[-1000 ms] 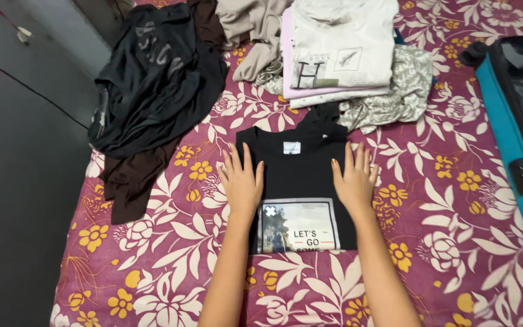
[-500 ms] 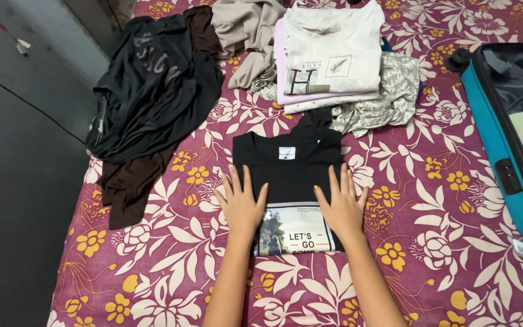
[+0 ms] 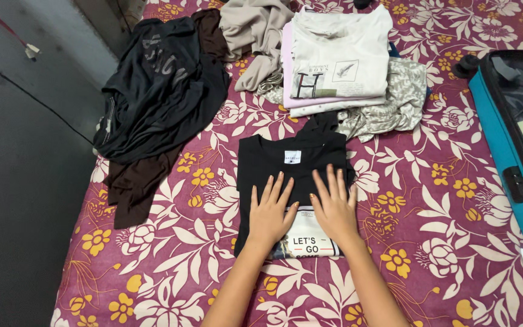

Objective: The person folds a white shirt, a black t-shirt, and then a black pair of pants by hand on a bed.

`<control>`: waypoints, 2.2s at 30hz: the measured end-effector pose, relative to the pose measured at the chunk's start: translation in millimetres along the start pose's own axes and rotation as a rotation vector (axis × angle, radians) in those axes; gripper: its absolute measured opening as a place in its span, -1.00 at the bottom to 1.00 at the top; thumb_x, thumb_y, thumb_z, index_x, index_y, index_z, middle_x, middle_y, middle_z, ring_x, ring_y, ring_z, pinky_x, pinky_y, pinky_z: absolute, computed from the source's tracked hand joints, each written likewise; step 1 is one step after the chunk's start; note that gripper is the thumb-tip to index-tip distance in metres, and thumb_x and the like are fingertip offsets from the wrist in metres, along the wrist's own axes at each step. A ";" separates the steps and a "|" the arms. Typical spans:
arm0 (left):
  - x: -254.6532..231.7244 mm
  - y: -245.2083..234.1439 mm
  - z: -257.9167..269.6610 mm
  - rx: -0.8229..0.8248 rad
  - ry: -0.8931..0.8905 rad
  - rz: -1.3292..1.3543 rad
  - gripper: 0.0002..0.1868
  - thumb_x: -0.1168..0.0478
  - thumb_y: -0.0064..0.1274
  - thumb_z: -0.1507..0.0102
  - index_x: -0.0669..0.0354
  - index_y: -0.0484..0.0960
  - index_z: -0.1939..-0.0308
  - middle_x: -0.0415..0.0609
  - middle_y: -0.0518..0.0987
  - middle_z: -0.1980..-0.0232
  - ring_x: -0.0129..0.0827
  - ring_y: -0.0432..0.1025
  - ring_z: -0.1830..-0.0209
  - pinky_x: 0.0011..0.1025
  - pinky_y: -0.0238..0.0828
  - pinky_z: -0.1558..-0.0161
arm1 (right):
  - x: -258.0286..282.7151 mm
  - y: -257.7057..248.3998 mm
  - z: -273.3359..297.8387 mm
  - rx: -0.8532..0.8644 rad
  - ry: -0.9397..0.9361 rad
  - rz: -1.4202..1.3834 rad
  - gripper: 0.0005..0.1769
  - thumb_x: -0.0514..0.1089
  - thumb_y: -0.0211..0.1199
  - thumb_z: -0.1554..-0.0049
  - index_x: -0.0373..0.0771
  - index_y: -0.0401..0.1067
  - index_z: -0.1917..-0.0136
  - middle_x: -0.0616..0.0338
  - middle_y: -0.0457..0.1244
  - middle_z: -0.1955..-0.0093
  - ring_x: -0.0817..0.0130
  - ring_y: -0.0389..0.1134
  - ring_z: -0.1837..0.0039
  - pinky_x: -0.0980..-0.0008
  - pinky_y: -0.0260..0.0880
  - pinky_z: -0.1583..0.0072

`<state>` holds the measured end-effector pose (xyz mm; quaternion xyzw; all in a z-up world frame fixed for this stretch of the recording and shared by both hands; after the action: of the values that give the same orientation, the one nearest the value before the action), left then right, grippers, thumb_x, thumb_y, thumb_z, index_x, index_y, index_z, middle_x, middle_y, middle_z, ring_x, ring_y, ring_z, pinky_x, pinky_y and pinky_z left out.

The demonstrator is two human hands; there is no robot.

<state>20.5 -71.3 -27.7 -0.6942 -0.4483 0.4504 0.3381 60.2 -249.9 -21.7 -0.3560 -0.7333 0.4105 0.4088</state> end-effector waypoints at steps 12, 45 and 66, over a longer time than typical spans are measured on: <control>65.6 -20.3 -4.5 0.020 -0.541 -0.189 -0.26 -0.26 -0.15 -0.38 -0.11 0.17 -0.57 0.08 0.06 -0.61 0.01 -0.06 -0.61 0.32 -0.27 -0.43 | -52.6 11.1 8.6 -0.073 0.281 0.010 -0.32 0.16 0.01 -0.32 -0.03 0.06 -0.63 -0.05 -0.17 -0.71 -0.13 -0.25 -0.71 -0.25 -0.31 -0.56; 60.0 -18.5 -3.6 0.071 -0.432 -0.208 -0.19 -0.29 -0.15 -0.28 -0.12 0.10 -0.54 0.03 -0.01 -0.62 0.00 -0.12 -0.62 0.34 -0.24 -0.40 | -15.7 -6.8 -2.2 0.059 0.295 0.002 -0.23 0.20 0.11 -0.23 0.00 0.01 -0.60 0.03 -0.21 -0.69 0.09 -0.22 -0.68 -0.22 -0.35 -0.51; 51.7 -42.3 -8.2 0.132 -0.646 -0.047 -0.09 -0.28 0.02 -0.25 0.22 0.24 -0.50 0.15 0.49 -0.26 -0.04 0.46 -0.21 -0.19 0.43 -0.15 | -62.5 25.6 7.4 -0.124 0.275 -0.035 -0.30 0.19 0.23 -0.16 -0.43 0.33 -0.31 -0.22 0.10 -0.53 -0.08 0.06 -0.58 -0.03 0.01 -0.51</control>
<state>24.6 -8.3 -4.4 -0.4816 -0.5180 0.6674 0.2330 84.1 -295.3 -66.2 -0.4207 -0.7004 0.3044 0.4896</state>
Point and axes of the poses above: each hand's wrist, its own z-axis away from the middle knuckle, its own y-axis out of the palm, x = y × z, the point moved 2 cm from there along -z, towards the middle knuckle
